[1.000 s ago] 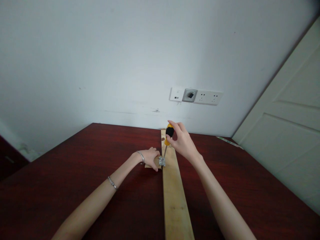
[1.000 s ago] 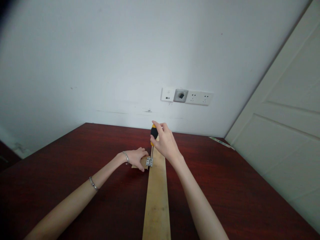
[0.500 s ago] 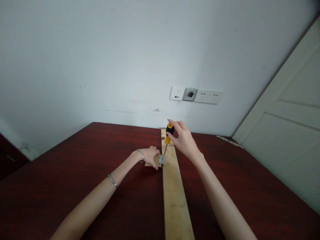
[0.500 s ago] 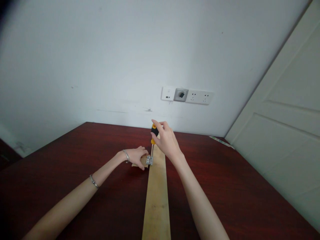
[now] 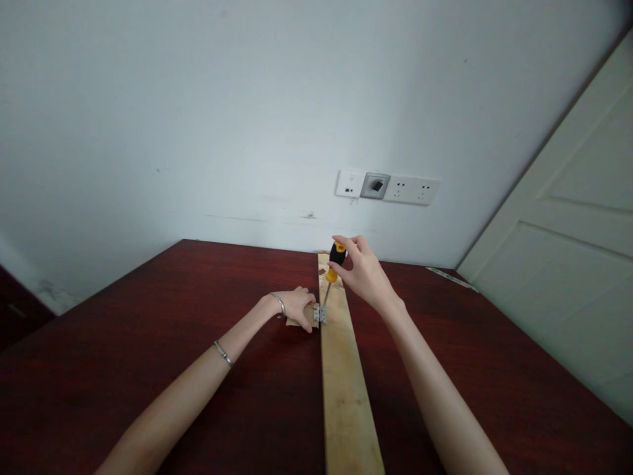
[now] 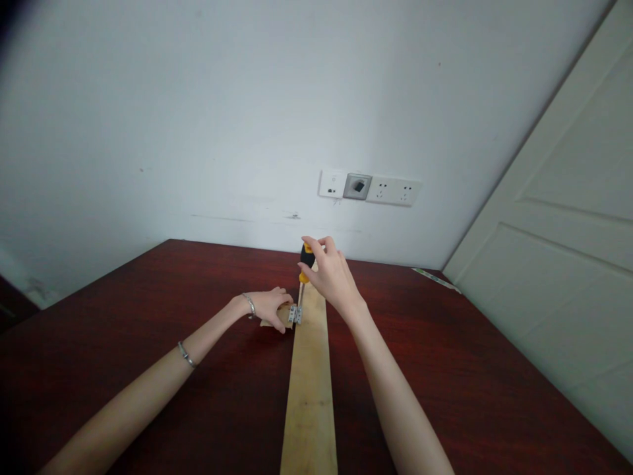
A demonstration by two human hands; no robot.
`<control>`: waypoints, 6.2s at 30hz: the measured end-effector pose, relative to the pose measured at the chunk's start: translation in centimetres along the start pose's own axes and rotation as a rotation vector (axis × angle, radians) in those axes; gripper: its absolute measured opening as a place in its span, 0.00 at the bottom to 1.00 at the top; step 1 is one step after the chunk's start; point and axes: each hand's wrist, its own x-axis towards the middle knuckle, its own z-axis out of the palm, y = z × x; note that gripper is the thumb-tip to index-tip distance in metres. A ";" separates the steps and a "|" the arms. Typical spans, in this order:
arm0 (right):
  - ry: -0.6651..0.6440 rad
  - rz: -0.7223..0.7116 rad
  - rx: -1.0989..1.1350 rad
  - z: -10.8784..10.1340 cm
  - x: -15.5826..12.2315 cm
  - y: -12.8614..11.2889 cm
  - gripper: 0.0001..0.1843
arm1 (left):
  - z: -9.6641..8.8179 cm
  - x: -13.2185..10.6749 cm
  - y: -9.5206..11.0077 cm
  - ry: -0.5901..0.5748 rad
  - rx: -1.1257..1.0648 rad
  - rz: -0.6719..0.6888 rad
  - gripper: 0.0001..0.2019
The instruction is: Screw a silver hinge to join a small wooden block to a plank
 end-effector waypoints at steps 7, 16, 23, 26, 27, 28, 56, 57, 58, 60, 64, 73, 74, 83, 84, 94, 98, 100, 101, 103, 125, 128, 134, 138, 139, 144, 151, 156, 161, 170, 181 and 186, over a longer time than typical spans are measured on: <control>-0.021 -0.041 0.008 -0.3 0.0 0.5 0.30 | -0.1 0.0 0.2 -0.001 0.008 -0.007 0.41; 0.035 -0.042 0.038 0.0 0.0 0.6 0.26 | -0.2 -0.1 0.2 0.002 0.011 0.002 0.40; 0.000 -0.067 0.081 0.0 0.0 0.4 0.29 | -0.2 0.1 0.0 -0.003 0.016 0.009 0.41; 0.024 -0.083 0.117 0.0 0.0 0.5 0.26 | -0.1 0.1 -0.1 0.003 0.014 0.018 0.43; 0.035 -0.083 0.135 0.0 0.0 0.5 0.25 | 0.0 0.2 -0.2 0.004 0.012 0.018 0.43; 0.042 -0.084 0.154 0.0 0.0 0.5 0.24 | 0.0 0.2 -0.2 0.003 0.010 0.018 0.43; -0.020 -0.076 0.143 -0.5 0.0 -0.8 0.19 | -0.8 0.7 -0.1 -0.044 0.072 0.025 0.44; -0.017 -0.080 0.135 -0.5 0.0 -0.8 0.18 | -0.7 0.6 -0.1 -0.040 0.074 0.023 0.44; -0.011 -0.085 0.127 -0.5 0.0 -0.8 0.19 | -0.7 0.5 -0.2 -0.037 0.074 0.023 0.43; 0.008 -0.073 0.116 -0.3 0.0 -0.7 0.21 | -0.5 0.4 -0.2 -0.024 0.073 0.025 0.43; 0.033 -0.002 0.173 0.2 0.1 -0.5 0.24 | -0.3 0.3 -0.3 -0.010 0.092 0.034 0.44; 0.049 -0.030 0.211 0.4 0.0 -0.4 0.21 | -0.3 0.1 -0.3 -0.021 0.108 0.043 0.42; 0.045 -0.016 0.197 0.4 0.0 -0.4 0.22 | -0.2 0.1 -0.3 -0.021 0.110 0.041 0.42; 0.025 -0.037 0.138 0.2 0.0 -0.3 0.24 | 0.1 0.0 -0.4 -0.003 0.110 0.053 0.41; 0.023 -0.045 0.131 0.2 0.0 -0.3 0.24 | 0.1 0.0 -0.4 -0.004 0.110 0.053 0.42; 0.017 -0.035 0.097 -0.3 0.0 -0.9 0.21 | -0.1 -0.2 -0.2 -0.016 0.110 0.044 0.43; 0.014 -0.046 0.099 -0.3 0.0 -1.0 0.25 | -0.1 -0.2 -0.1 0.000 0.096 0.038 0.41; 0.010 -0.036 0.090 -0.2 -0.1 -0.9 0.24 | -0.1 -0.2 -0.2 0.000 0.090 0.038 0.41; 0.009 -0.026 0.084 -0.1 -0.1 -0.8 0.24 | -0.1 -0.2 -0.2 -0.001 0.091 0.039 0.41; 0.003 -0.005 0.079 0.0 -0.1 -0.6 0.23 | -0.1 -0.2 -0.2 -0.002 0.100 0.042 0.41; 0.015 -0.022 0.000 -0.1 -0.2 -1.0 0.27 | -0.3 -0.6 -0.1 -0.005 0.081 0.036 0.41; 0.029 -0.020 -0.016 -0.1 -0.2 -1.0 0.24 | -0.4 -0.7 0.0 -0.012 0.084 0.039 0.42; 0.023 -0.055 0.091 0.0 0.0 -0.5 0.26 | -0.4 -0.6 0.1 -0.011 0.096 0.038 0.42; 0.008 -0.074 0.108 -0.2 -0.1 -0.7 0.28 | -0.3 -0.5 0.0 -0.010 0.090 0.042 0.42; 0.005 -0.064 0.102 -0.2 -0.1 -0.8 0.27 | -0.3 -0.5 0.0 -0.010 0.088 0.042 0.41; 0.033 0.019 0.104 -0.2 -0.1 -0.7 0.21 | -0.4 -0.6 0.1 -0.018 0.085 0.032 0.42; -0.003 -0.018 0.177 0.0 -0.1 -0.7 0.26 | -0.6 -0.7 0.3 -0.037 0.086 0.035 0.42; 0.017 0.026 0.074 0.1 -0.2 -1.1 0.21 | -0.5 -0.7 0.2 -0.018 0.090 0.034 0.41; 0.014 0.035 0.068 -0.1 -0.1 -0.9 0.21 | -0.6 -0.7 0.3 -0.025 0.098 0.041 0.41; 0.047 0.040 -0.156 -0.1 -0.3 -1.6 0.20 | -0.6 -0.7 0.3 -0.016 0.104 0.041 0.41; 0.042 0.005 -0.053 0.0 -0.3 -1.7 0.23 | -0.6 -0.7 0.3 -0.018 0.117 0.028 0.42; 0.039 0.035 -0.094 -0.1 -0.4 -1.7 0.19 | -0.6 -0.7 0.3 -0.020 0.116 0.037 0.42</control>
